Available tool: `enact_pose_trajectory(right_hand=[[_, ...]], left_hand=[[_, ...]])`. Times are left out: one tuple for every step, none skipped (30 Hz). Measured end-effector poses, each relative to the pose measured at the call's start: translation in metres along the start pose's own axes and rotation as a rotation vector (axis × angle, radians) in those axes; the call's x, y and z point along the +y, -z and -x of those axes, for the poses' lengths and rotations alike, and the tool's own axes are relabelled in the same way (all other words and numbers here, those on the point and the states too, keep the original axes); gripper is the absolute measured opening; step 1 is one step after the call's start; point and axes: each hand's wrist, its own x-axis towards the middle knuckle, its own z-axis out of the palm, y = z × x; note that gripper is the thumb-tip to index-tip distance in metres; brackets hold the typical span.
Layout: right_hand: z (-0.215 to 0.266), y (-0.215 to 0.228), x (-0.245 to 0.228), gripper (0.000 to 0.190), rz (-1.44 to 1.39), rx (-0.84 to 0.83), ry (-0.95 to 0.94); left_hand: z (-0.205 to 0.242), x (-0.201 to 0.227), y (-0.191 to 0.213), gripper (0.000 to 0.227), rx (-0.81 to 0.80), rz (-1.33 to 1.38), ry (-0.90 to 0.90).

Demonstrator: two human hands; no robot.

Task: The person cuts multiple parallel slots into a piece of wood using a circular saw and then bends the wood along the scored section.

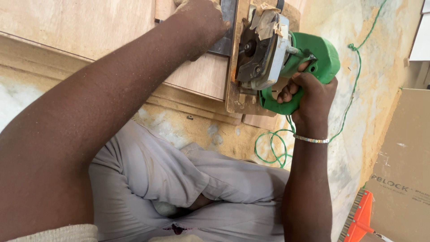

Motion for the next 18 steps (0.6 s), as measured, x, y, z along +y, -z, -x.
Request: enact_pose_trajectory(right_hand=[[-0.001, 0.000, 0.000, 0.015, 0.001, -0.001, 0.004], [-0.003, 0.000, 0.000, 0.015, 0.002, -0.002, 0.007], [-0.004, -0.001, 0.000, 0.015, 0.001, -0.004, 0.009], [-0.006, -0.001, 0.000, 0.014, 0.000, -0.013, 0.017], [-0.007, -0.001, 0.000, 0.014, -0.001, -0.022, 0.021], [-0.009, -0.001, 0.000, 0.014, 0.000, -0.024, 0.020], [-0.012, -0.001, 0.000, 0.014, 0.005, -0.010, 0.021], [-0.014, -0.002, -0.001, 0.014, 0.010, 0.004, 0.022], [-0.017, -0.003, -0.001, 0.014, 0.009, 0.003, 0.022], [-0.019, -0.003, -0.001, 0.013, 0.004, -0.005, 0.024], [-0.021, -0.004, -0.002, 0.013, -0.001, -0.014, 0.027], [-0.023, -0.004, -0.003, 0.013, -0.001, -0.016, 0.027], [-0.025, -0.005, -0.004, 0.012, -0.005, -0.024, 0.036], [-0.027, -0.005, -0.005, 0.012, -0.009, -0.033, 0.046], [-0.029, -0.006, -0.005, 0.012, -0.009, -0.035, 0.048], [-0.031, -0.007, -0.006, 0.013, 0.001, -0.038, 0.054], [-0.034, -0.008, -0.007, 0.013, 0.008, -0.041, 0.062], [-0.037, -0.010, -0.007, 0.013, 0.005, -0.042, 0.065]], left_hand=[[0.000, 0.000, 0.001, 0.061, 0.000, -0.001, 0.000], [0.001, 0.000, 0.002, 0.064, 0.012, -0.003, -0.003], [0.001, -0.001, 0.003, 0.068, 0.023, -0.007, -0.004], [0.001, -0.001, 0.004, 0.068, 0.024, -0.008, -0.002], [0.001, 0.000, 0.003, 0.067, 0.026, -0.010, 0.012], [0.002, 0.002, 0.002, 0.066, 0.028, -0.011, 0.027], [0.000, 0.002, 0.002, 0.066, 0.028, -0.013, 0.027], [-0.001, 0.003, 0.002, 0.074, 0.004, -0.036, 0.028], [-0.002, 0.003, 0.002, 0.082, -0.020, -0.059, 0.030], [-0.002, 0.002, 0.002, 0.082, -0.020, -0.059, 0.031], [-0.001, 0.001, 0.003, 0.079, 0.006, -0.042, 0.031], [0.001, 0.000, 0.004, 0.076, 0.032, -0.024, 0.030], [0.002, 0.001, 0.005, 0.076, 0.031, -0.025, 0.032], [0.003, 0.001, 0.007, 0.081, 0.003, -0.052, 0.028], [0.004, 0.001, 0.010, 0.086, -0.023, -0.079, 0.024], [0.005, 0.002, 0.014, 0.086, -0.022, -0.079, 0.027], [0.006, 0.001, 0.018, 0.089, -0.059, -0.076, 0.020], [0.007, 0.000, 0.022, 0.092, -0.095, -0.072, 0.013]])
